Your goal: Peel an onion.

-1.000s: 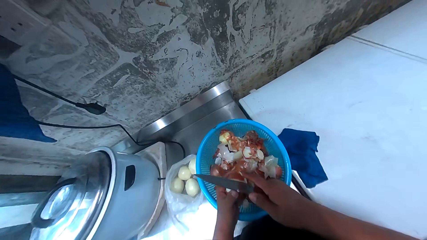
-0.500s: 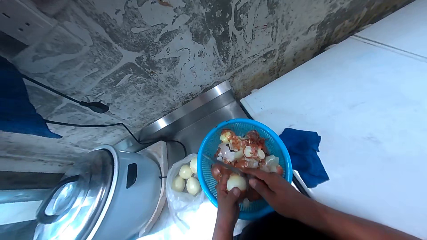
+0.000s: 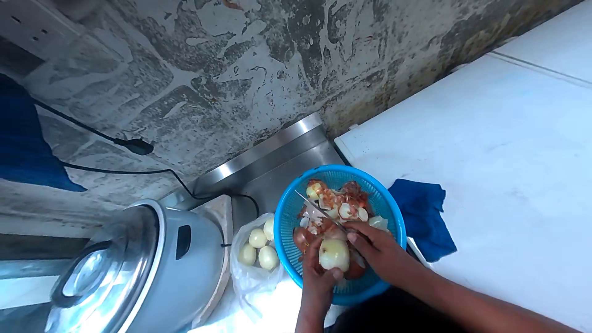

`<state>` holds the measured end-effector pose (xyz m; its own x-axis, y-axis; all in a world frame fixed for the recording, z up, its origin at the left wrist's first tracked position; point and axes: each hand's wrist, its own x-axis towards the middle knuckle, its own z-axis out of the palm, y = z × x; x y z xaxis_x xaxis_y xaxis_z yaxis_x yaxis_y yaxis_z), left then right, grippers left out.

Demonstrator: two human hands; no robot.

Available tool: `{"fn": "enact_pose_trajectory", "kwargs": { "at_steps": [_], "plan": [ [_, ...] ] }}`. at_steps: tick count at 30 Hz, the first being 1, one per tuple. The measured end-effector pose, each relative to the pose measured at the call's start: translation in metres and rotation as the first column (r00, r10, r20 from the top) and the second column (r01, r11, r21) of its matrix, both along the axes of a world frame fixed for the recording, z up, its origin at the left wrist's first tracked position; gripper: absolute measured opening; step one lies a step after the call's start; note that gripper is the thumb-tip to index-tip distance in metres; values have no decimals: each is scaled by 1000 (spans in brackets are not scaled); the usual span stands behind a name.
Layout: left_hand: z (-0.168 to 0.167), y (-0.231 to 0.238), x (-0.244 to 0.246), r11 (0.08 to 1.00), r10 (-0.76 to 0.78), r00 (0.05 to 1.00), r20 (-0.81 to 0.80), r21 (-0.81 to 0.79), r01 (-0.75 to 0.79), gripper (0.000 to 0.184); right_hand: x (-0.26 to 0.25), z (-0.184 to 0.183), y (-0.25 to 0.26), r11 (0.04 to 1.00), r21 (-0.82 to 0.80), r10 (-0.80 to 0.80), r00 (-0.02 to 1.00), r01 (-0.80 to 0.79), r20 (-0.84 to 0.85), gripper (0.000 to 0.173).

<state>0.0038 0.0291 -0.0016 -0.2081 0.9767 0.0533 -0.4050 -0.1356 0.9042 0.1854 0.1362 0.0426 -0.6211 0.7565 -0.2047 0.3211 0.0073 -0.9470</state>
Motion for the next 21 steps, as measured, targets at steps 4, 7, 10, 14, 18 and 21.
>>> {"fn": "enact_pose_trajectory", "kwargs": {
  "at_steps": [4,7,10,14,18,21],
  "plan": [
    [-1,-1,0,997,-66,997,41,38,64,79,2,2,3,996,-87,9,1000,-9,2,45],
    [0,-1,-2,997,-81,994,79,26,79,81,11,9,9,883,-456,-6,968,-112,-249,46],
    [1,1,-3,997,-71,994,82,1,71,80,24,12,15,692,-644,17,899,-327,-438,59],
    [2,3,-5,988,-150,988,34,39,149,71,28,16,19,719,-578,164,903,-386,-398,58],
    [2,2,-6,986,-166,985,35,28,165,69,25,11,19,828,-420,252,915,-372,-314,41],
    [4,2,-3,991,-129,988,87,-3,130,73,21,9,15,912,-262,254,936,-315,-242,41]
  ]
}}
